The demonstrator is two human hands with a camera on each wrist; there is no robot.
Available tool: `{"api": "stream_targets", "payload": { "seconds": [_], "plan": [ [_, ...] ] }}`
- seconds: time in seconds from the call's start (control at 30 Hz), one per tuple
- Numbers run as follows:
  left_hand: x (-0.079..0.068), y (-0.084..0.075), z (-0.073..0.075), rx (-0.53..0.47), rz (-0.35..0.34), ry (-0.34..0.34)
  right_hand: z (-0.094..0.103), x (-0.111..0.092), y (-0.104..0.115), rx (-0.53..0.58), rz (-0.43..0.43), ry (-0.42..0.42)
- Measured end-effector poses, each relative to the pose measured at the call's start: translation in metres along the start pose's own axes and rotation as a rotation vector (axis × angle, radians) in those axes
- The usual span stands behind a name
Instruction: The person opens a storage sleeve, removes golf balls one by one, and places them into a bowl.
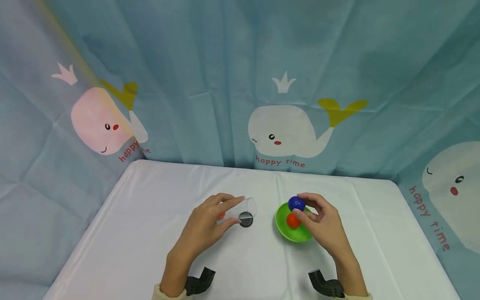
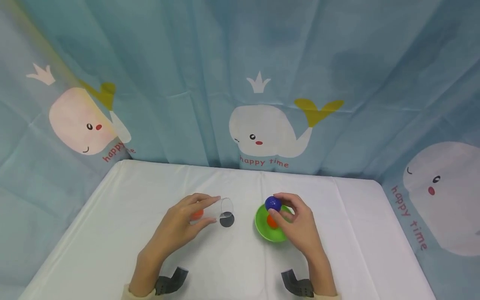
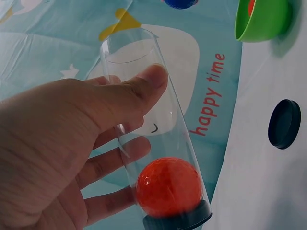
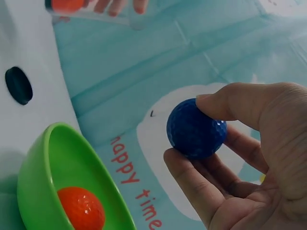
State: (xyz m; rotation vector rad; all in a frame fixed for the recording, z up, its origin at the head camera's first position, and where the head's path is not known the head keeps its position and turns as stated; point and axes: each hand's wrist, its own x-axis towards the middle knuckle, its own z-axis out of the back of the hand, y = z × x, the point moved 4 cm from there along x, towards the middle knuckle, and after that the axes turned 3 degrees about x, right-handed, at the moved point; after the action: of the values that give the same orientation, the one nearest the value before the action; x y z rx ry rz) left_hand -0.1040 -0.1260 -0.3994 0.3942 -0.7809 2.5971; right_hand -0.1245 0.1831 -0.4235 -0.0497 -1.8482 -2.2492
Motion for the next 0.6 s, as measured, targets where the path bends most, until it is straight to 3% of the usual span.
{"api": "stream_targets", "payload": {
  "seconds": [0.4,0.6],
  "plan": [
    [-0.003,0.001,-0.002,-0.007,0.005,-0.009,-0.007,-0.007,-0.008,-0.161,0.08,0.001],
    [-0.001,0.0,-0.001,-0.028,-0.001,0.009,-0.01,-0.008,-0.014,-0.154,0.077,0.015]
  ]
}}
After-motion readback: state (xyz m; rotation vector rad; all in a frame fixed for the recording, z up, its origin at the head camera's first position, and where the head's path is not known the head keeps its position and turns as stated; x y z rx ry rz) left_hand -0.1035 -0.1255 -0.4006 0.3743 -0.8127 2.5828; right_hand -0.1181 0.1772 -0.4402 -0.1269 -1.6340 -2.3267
